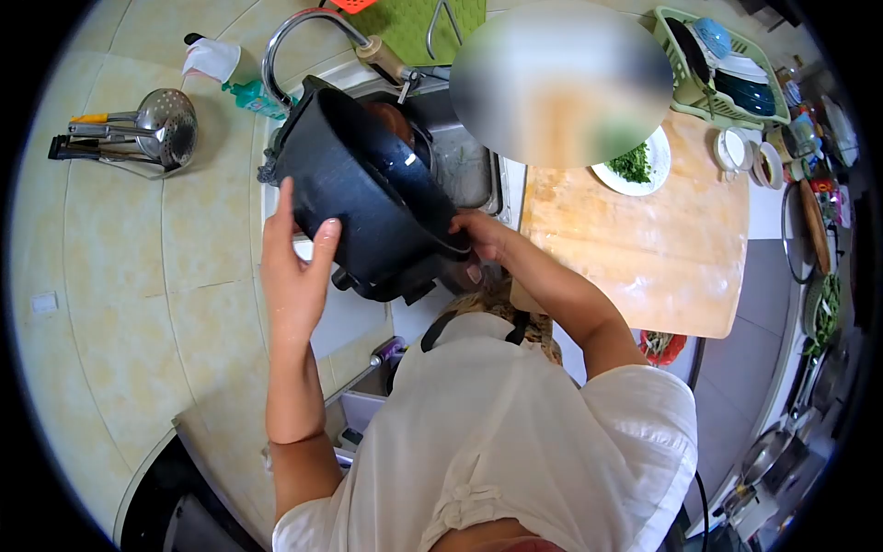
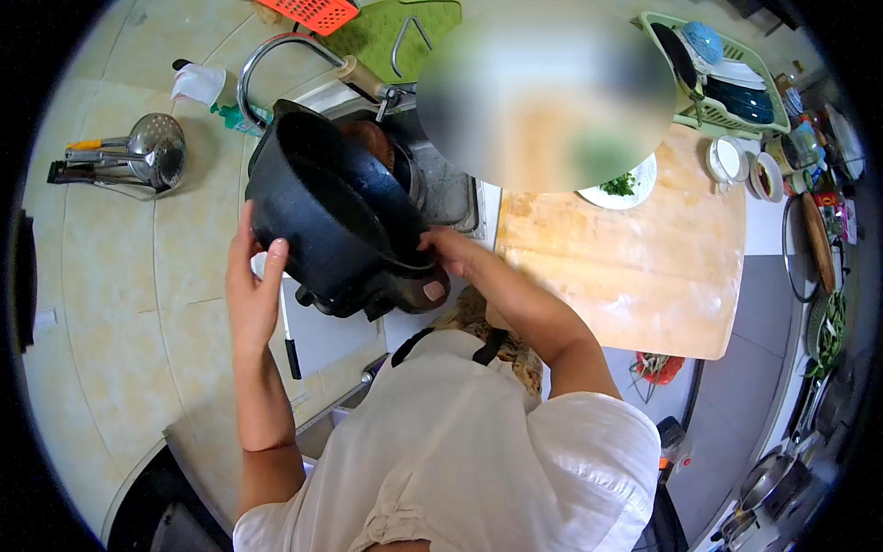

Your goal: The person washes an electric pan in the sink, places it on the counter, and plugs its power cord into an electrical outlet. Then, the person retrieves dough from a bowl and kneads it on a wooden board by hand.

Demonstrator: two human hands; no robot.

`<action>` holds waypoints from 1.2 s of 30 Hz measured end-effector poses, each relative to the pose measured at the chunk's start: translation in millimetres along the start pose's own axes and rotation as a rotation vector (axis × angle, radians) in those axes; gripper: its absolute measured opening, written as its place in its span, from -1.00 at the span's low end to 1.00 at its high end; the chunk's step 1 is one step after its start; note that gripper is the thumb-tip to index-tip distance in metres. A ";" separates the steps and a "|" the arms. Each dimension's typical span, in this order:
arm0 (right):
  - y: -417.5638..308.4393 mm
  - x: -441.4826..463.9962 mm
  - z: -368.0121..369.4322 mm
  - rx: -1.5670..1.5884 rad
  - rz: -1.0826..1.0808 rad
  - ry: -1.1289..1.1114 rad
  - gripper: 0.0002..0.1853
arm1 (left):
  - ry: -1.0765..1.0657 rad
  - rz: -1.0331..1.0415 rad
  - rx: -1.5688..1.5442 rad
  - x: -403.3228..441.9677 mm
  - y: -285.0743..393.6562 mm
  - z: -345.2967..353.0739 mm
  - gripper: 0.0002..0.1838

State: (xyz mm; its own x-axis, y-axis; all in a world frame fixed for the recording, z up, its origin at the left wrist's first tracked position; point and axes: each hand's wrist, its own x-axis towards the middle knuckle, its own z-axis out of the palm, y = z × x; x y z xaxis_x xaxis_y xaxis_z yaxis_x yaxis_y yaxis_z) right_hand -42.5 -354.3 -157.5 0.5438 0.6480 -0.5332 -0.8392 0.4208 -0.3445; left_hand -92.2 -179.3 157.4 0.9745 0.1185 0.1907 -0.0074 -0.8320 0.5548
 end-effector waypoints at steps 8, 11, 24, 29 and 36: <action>-14.4 -63.8 37.2 -0.346 -0.543 0.245 -0.70 | -0.189 -0.597 -0.720 -43.6 -79.0 -36.6 -0.06; -9.3 -96.3 45.6 -0.479 -0.653 0.333 -0.61 | -0.263 -0.702 -0.848 -58.4 -105.1 -29.1 -0.06; 30.0 -256.3 26.8 -1.030 -0.765 0.821 -0.54 | -0.439 -0.872 -1.110 -139.6 -67.2 27.5 -0.31; 48.6 -335.4 -18.5 -0.956 -0.744 0.875 -0.52 | -0.554 -0.839 -1.088 -179.3 -15.7 59.6 -0.39; 69.6 -485.3 -108.7 -0.985 -0.722 0.994 -0.50 | -0.657 -0.838 -1.118 -276.3 92.7 126.9 -0.41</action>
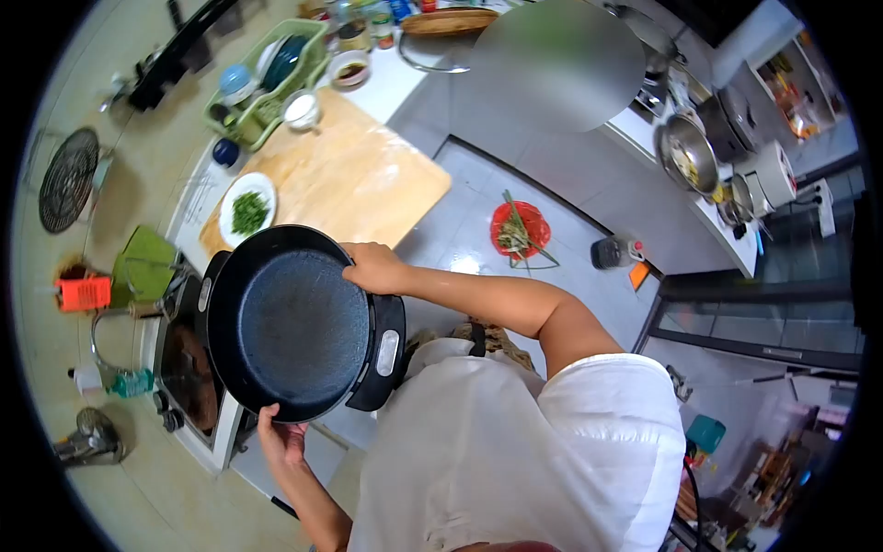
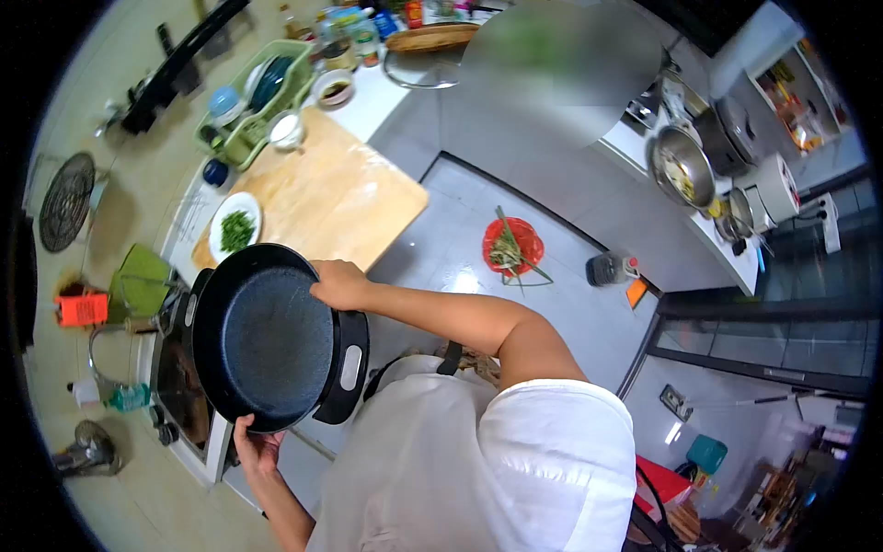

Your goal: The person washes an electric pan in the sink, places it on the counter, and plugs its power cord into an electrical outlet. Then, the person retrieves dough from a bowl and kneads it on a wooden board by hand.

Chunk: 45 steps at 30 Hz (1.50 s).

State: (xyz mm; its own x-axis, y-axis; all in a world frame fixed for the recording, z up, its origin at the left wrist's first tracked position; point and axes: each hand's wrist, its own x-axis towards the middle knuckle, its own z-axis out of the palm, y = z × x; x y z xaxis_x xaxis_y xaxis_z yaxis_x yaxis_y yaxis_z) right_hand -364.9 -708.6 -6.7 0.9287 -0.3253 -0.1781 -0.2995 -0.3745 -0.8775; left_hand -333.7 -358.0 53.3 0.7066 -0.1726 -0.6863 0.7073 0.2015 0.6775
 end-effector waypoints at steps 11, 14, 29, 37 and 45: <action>104.2 -86.4 -183.9 0.318 0.129 -0.008 -0.49 | -0.135 -0.153 0.020 -26.4 -120.6 143.9 -0.36; 148.5 -125.3 -208.3 0.707 0.094 0.010 -0.63 | -0.156 -0.205 0.044 -35.0 -146.8 158.9 -0.41; 597.1 -442.9 -318.4 -0.137 0.809 0.652 -0.47 | -0.015 -0.272 -0.027 -104.7 -292.4 135.5 -0.36; 532.0 -436.2 -462.5 1.078 0.489 1.225 -0.22 | 0.094 -0.221 -0.033 -154.2 -342.4 143.0 -0.41; 547.5 -412.6 -556.2 1.281 0.446 1.124 -0.21 | 0.197 -0.162 -0.050 -188.4 -396.2 165.2 -0.34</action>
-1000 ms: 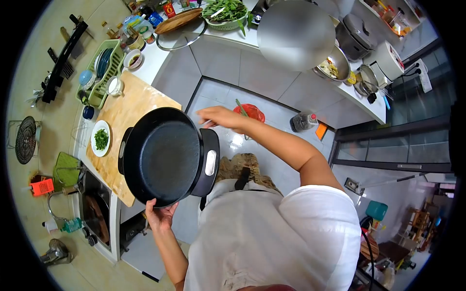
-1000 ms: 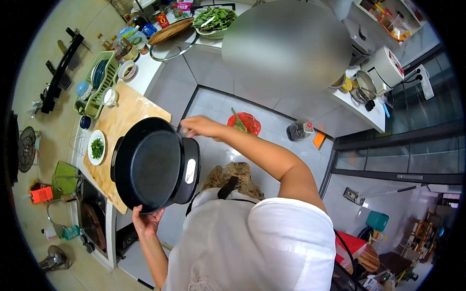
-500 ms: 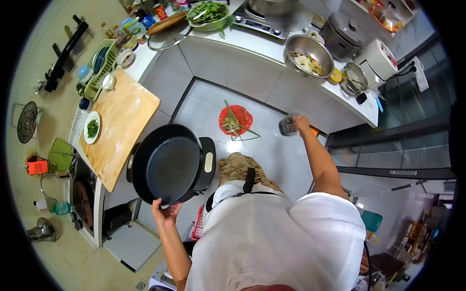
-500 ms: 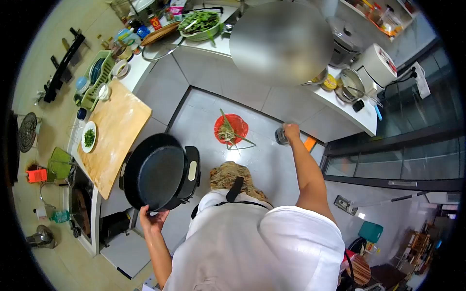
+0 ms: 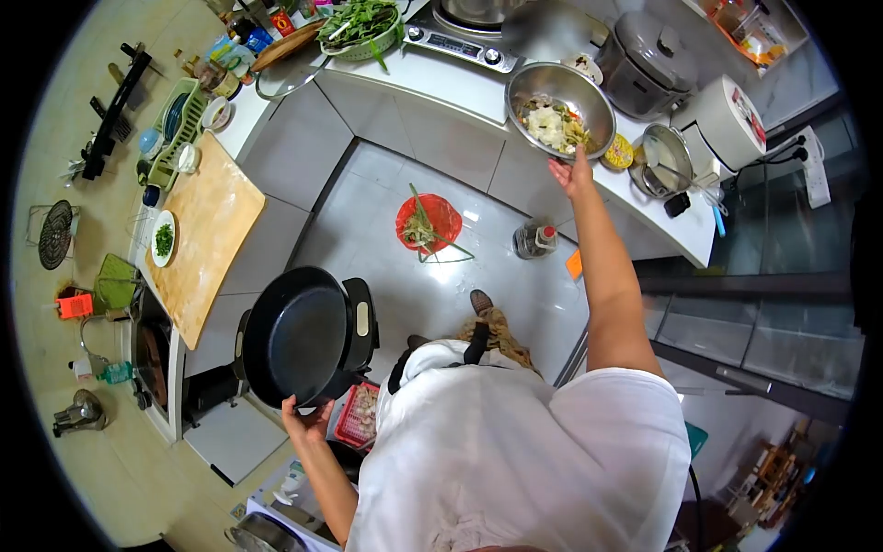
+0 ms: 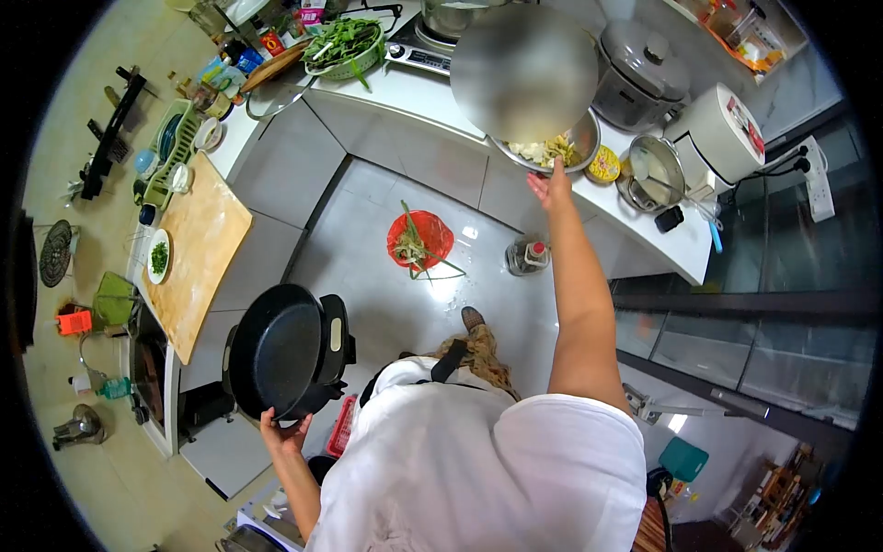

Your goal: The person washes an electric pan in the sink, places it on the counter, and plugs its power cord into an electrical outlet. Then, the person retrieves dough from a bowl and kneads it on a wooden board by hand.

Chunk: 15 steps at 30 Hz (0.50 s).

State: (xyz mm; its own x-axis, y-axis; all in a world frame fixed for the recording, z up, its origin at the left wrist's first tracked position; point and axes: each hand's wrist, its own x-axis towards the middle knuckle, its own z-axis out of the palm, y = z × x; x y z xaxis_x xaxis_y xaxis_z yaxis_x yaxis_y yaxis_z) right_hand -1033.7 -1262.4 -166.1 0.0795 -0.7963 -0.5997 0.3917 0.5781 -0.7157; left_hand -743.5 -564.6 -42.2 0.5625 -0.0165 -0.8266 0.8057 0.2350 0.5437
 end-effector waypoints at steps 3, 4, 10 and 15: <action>-9.2 10.5 1.1 -0.035 0.079 -0.018 -0.50 | 0.007 0.008 -0.016 -19.8 -22.5 17.1 -0.39; -9.8 16.5 -0.2 -0.041 0.107 -0.026 -0.54 | 0.004 0.013 -0.027 -26.0 -30.0 22.9 -0.40; -13.0 33.9 -7.0 -0.055 0.125 0.035 -0.67 | 0.010 0.002 -0.078 -52.0 -59.1 55.0 -0.30; -12.7 -15.1 -13.9 -0.215 0.097 0.006 -0.78 | -0.065 -0.013 -0.103 -49.3 -63.0 66.9 -0.28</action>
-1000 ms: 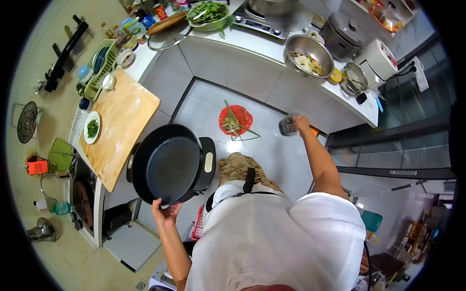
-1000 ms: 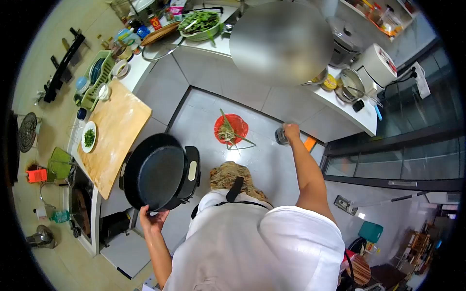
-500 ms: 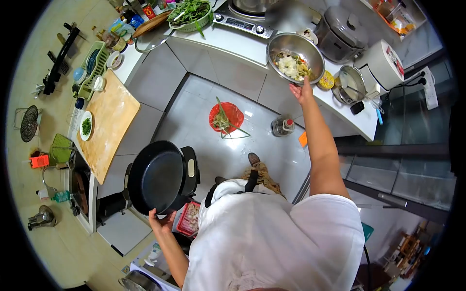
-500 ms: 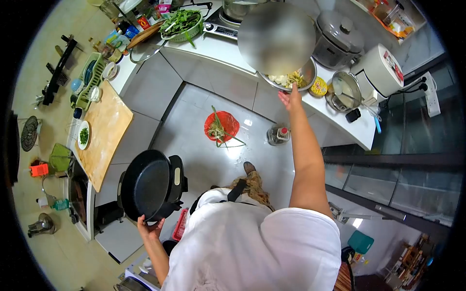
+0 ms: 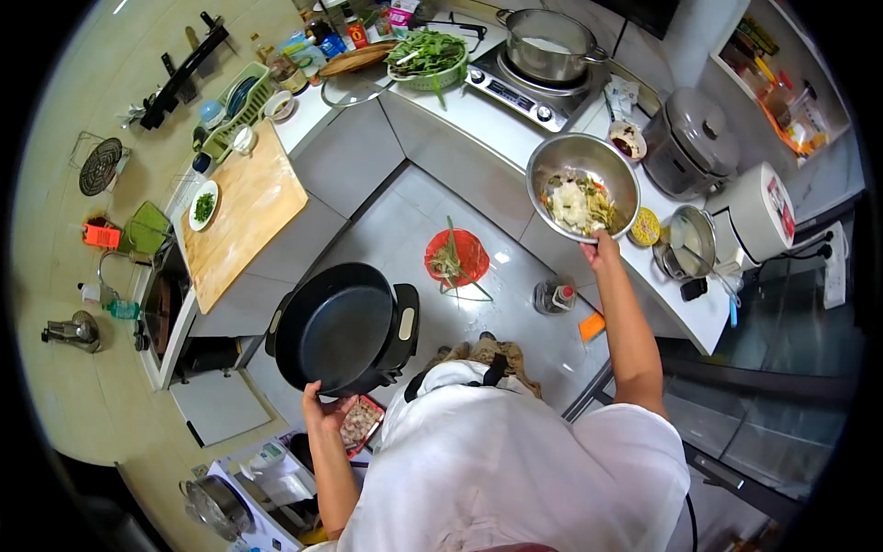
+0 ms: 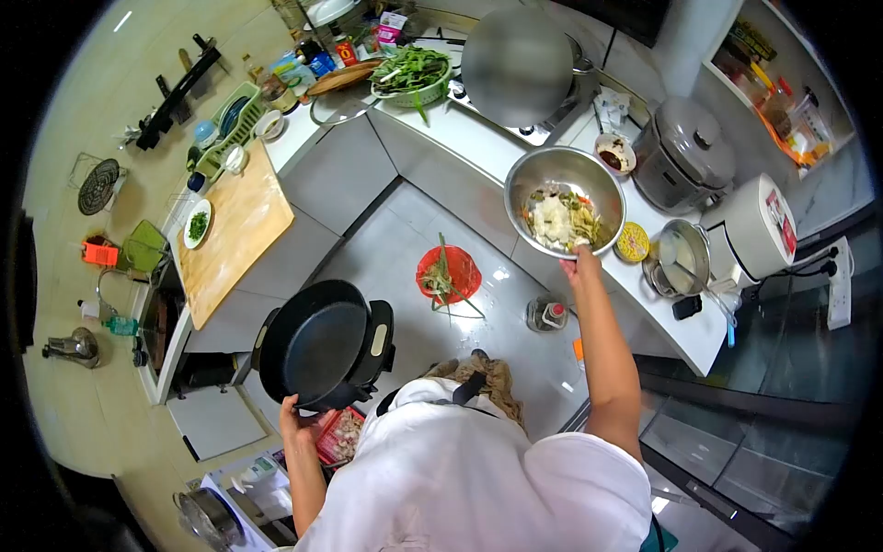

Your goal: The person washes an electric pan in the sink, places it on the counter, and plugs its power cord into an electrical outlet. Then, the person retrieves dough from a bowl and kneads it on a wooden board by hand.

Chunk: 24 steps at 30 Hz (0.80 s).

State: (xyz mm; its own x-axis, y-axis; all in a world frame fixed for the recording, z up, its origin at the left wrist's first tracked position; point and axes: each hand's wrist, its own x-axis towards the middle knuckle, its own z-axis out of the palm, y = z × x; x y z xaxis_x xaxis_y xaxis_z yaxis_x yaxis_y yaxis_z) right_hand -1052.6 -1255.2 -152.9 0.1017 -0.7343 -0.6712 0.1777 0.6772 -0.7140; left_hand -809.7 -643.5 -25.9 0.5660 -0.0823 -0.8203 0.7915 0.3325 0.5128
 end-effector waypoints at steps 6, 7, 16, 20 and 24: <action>-2.0 -64.6 33.9 -0.075 0.082 -0.136 -0.76 | -0.001 -0.013 0.046 19.8 20.1 13.9 -0.18; -2.2 -80.4 46.7 -0.091 0.078 -0.153 -0.76 | -0.008 -0.021 0.043 23.4 23.9 12.8 -0.17; -52.9 -115.6 215.6 -0.128 0.080 -0.476 -0.73 | 0.032 -0.039 0.002 61.0 45.5 17.2 -0.34; -99.1 -84.5 309.2 -0.092 0.124 -0.640 -0.75 | 0.055 0.036 0.061 50.2 47.2 43.1 -0.17; -149.7 -19.8 414.4 -0.065 0.069 -0.664 -0.77 | 0.129 0.087 0.016 45.7 38.0 71.5 -0.14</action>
State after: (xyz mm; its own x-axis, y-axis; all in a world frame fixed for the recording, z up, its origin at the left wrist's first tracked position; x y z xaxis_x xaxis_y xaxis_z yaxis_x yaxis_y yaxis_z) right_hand -675.6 -1361.4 49.9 0.6954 -0.5479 -0.4649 0.0917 0.7094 -0.6988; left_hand -737.2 -701.8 -25.9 0.5996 0.0676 -0.7975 0.7447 0.3180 0.5868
